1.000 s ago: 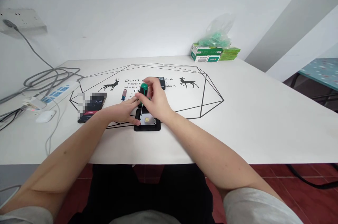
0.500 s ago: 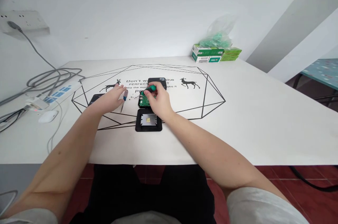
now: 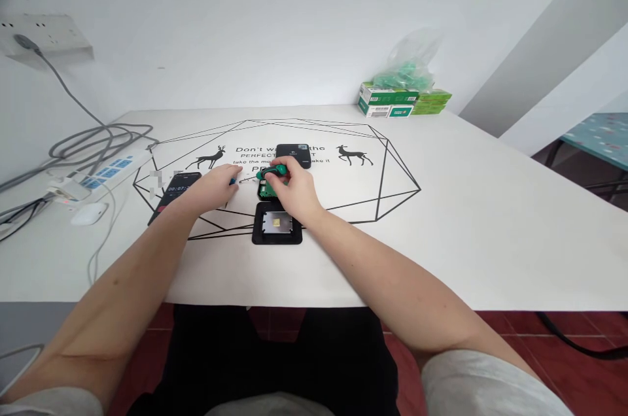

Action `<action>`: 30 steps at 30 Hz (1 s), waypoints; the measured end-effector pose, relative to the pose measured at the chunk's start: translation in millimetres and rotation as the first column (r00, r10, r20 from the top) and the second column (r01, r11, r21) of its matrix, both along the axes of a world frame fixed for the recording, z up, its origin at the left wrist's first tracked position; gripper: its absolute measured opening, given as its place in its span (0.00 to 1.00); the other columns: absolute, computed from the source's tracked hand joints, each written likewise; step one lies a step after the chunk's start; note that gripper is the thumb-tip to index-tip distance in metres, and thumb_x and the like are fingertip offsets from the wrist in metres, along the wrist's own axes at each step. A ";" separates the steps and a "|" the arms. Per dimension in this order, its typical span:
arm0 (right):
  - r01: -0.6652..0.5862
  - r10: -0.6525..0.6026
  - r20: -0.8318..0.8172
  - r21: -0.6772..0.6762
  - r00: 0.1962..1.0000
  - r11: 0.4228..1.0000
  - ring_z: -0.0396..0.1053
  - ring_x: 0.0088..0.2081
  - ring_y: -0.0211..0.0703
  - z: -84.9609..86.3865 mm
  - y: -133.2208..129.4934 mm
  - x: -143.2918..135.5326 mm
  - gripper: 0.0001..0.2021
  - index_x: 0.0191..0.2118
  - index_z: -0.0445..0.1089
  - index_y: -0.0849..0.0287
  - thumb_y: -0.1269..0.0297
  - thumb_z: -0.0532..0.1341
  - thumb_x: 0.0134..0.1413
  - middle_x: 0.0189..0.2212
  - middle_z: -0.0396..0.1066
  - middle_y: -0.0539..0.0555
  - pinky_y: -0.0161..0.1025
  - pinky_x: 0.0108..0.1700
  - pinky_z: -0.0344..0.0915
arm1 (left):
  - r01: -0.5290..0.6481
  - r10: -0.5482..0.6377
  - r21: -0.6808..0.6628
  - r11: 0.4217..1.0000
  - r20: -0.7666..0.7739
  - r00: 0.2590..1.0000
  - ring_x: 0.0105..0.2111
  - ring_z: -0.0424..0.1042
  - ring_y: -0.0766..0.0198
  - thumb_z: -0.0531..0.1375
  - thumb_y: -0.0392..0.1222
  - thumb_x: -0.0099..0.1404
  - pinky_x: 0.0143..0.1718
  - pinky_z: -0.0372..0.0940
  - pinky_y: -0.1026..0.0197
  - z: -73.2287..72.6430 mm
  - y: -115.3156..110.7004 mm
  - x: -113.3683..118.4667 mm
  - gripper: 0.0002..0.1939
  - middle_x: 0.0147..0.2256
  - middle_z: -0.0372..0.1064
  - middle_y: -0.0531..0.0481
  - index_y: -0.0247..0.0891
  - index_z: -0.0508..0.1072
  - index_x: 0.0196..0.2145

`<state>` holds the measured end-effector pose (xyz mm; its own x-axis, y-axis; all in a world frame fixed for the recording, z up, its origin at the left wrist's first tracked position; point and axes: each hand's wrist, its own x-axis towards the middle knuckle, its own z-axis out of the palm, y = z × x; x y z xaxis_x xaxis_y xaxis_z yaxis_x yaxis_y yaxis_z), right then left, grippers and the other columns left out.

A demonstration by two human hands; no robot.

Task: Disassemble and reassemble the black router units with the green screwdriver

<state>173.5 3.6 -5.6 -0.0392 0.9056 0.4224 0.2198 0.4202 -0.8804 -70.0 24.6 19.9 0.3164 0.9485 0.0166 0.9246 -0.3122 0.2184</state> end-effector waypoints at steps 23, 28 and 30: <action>0.153 -0.188 -0.422 -0.115 0.887 0.982 0.66 0.28 0.39 21.7 25.3 21.9 0.11 0.42 0.65 0.50 0.64 0.64 0.54 0.29 0.67 0.44 0.41 0.32 0.67 | 0.257 0.131 -0.398 0.881 0.726 0.675 0.41 0.78 0.57 0.74 0.45 0.57 0.48 0.72 0.51 10.9 -12.3 15.0 0.16 0.43 0.82 0.46 0.41 0.83 0.43; 0.152 -0.183 -0.408 -0.108 0.894 0.982 0.68 0.30 0.40 22.1 24.8 22.3 0.12 0.43 0.65 0.50 0.64 0.64 0.54 0.29 0.68 0.44 0.41 0.32 0.68 | 0.288 0.082 -0.377 0.880 0.720 0.689 0.41 0.77 0.57 0.73 0.49 0.59 0.50 0.72 0.49 5.0 -10.9 15.3 0.15 0.43 0.82 0.46 0.41 0.83 0.42; 0.153 -0.183 -0.412 -0.107 0.893 0.982 0.68 0.30 0.40 22.7 24.4 22.3 0.11 0.43 0.65 0.50 0.64 0.65 0.54 0.28 0.68 0.44 0.41 0.32 0.68 | 0.291 0.074 -0.371 0.882 0.717 0.693 0.41 0.77 0.57 0.73 0.50 0.59 0.51 0.72 0.48 4.9 -10.9 15.1 0.15 0.43 0.82 0.46 0.41 0.83 0.41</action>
<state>195.9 28.0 17.2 0.2824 0.9107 0.3015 -0.1131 0.3437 -0.9323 -54.9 13.7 24.8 0.4838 0.8675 -0.1155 0.4058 -0.1054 0.9078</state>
